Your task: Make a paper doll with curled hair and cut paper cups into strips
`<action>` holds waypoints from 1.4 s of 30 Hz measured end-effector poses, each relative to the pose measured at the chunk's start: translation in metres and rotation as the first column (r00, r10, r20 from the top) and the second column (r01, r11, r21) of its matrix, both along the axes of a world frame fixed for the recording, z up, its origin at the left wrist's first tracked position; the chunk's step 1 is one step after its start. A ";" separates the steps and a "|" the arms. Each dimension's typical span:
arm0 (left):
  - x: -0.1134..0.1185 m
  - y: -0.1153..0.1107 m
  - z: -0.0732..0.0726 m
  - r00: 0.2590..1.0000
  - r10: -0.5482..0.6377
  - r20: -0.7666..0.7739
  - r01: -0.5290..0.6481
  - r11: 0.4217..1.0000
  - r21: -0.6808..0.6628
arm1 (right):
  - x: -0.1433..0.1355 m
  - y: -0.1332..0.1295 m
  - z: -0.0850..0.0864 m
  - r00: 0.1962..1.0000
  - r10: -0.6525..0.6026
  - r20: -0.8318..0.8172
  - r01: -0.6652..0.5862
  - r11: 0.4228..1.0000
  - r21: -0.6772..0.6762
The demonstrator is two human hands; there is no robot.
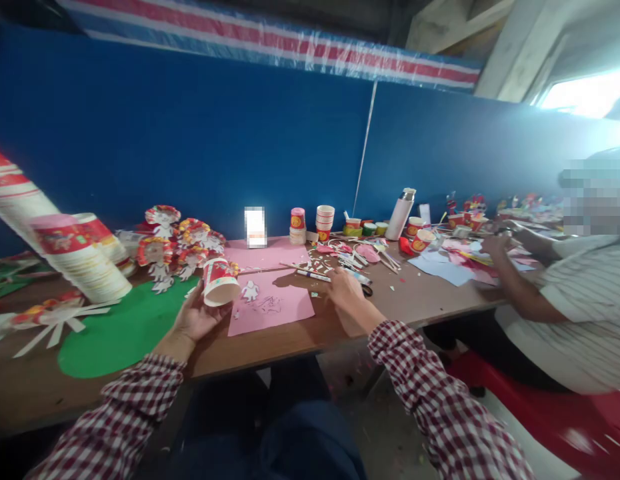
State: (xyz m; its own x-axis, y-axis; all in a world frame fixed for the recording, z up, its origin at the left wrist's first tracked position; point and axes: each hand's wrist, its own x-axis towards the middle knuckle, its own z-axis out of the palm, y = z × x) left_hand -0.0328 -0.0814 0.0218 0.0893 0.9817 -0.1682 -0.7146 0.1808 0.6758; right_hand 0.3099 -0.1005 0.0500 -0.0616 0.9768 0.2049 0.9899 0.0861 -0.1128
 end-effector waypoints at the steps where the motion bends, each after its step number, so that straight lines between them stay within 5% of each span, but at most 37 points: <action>1: -0.001 0.001 -0.002 1.000 0.005 0.008 -0.005 1.000 0.015 | 0.016 0.000 0.002 0.994 -0.083 0.067 0.085 0.996 -0.024; 3: -0.003 0.003 -0.006 1.000 0.013 0.019 -0.014 0.999 0.052 | 0.043 -0.003 0.004 0.971 -0.188 0.147 0.201 0.977 -0.078; 7: -0.001 0.004 -0.006 1.000 0.026 0.002 -0.027 0.997 0.071 | 0.074 -0.012 0.001 0.964 -0.202 0.173 0.228 0.963 -0.145; 25: 0.000 0.002 -0.008 1.000 -0.030 0.008 0.029 0.993 0.111 | 0.091 -0.018 0.010 0.979 -0.136 0.152 0.174 0.947 -0.269; 29: 0.000 0.002 -0.009 0.999 -0.031 0.023 0.029 0.994 0.110 | 0.107 -0.020 0.008 0.994 -0.077 -0.076 0.053 0.958 -0.281; 31: 0.000 0.002 -0.009 0.999 -0.025 0.027 0.022 0.994 0.107 | 0.108 -0.021 0.004 0.915 -0.140 -0.378 0.014 0.948 -0.317; 34: 0.002 0.000 -0.009 1.000 0.004 0.030 -0.006 0.997 0.076 | 0.098 -0.021 -0.008 0.564 -0.211 -0.798 -0.136 0.930 -0.342; 37: 0.004 0.000 -0.009 0.999 0.005 0.040 -0.007 0.999 0.051 | 0.075 -0.017 -0.021 0.267 -0.154 -0.951 -0.337 0.910 -0.241; 39: 0.004 0.001 -0.009 0.999 -0.008 0.047 0.006 0.999 0.045 | 0.052 -0.015 -0.025 0.186 -0.147 -0.972 -0.425 0.879 -0.214; 42: 0.004 0.003 -0.012 0.999 -0.003 0.044 0.000 0.999 0.053 | 0.013 -0.012 -0.023 0.184 -0.156 -0.971 -0.512 0.828 -0.230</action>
